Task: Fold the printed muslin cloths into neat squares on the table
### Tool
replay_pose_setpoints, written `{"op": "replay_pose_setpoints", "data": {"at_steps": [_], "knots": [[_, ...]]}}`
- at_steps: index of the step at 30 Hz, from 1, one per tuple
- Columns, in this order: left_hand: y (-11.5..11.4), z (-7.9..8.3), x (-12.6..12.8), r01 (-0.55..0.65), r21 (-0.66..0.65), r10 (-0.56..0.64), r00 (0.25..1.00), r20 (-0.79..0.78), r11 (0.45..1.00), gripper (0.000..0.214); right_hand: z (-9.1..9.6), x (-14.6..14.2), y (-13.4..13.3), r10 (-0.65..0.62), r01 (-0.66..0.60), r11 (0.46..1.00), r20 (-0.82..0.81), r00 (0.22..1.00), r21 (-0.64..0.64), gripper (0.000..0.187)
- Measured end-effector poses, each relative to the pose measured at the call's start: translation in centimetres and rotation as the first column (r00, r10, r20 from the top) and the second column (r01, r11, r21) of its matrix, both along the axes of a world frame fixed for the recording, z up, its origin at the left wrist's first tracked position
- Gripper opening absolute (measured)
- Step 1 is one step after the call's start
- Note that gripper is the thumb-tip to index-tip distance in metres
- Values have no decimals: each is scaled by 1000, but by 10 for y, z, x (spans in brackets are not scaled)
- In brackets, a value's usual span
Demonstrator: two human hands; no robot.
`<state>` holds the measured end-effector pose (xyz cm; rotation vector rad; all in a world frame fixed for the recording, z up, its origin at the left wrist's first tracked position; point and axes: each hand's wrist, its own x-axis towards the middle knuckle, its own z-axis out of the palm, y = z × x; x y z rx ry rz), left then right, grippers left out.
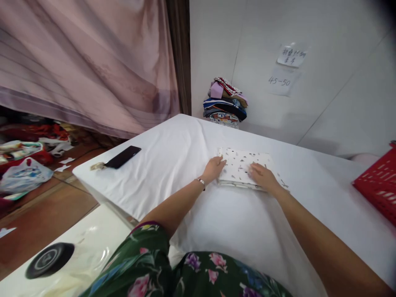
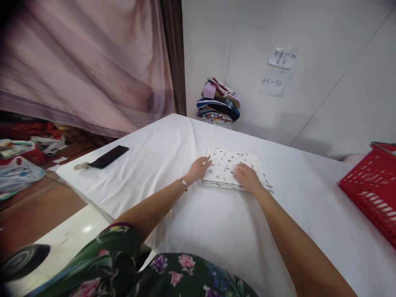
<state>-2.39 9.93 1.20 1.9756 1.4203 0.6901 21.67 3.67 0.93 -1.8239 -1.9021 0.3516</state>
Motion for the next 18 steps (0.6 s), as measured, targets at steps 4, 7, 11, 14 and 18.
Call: {"op": "replay_pose_setpoints", "data": {"at_steps": [4,7,11,14,18], "knots": [[-36,-11,-25,-95,-62,98,994,41,994,27,4,-45,-15,229,-213,967,-120,966,137,34],[-50,-14,-30,-81,-116,85,996,34,990,18,5,-72,-17,354,-336,920,-59,933,203,25],[-58,-13,-30,-56,-132,59,998,20,990,21,3,-89,-16,383,-391,888,83,920,242,19],[-61,-10,-30,-29,-125,31,999,16,992,32,-1,-95,-16,360,-383,886,134,923,260,18],[-64,-9,-32,-6,-90,8,1000,23,996,36,-8,-99,-17,319,-319,897,52,946,307,18]]}}
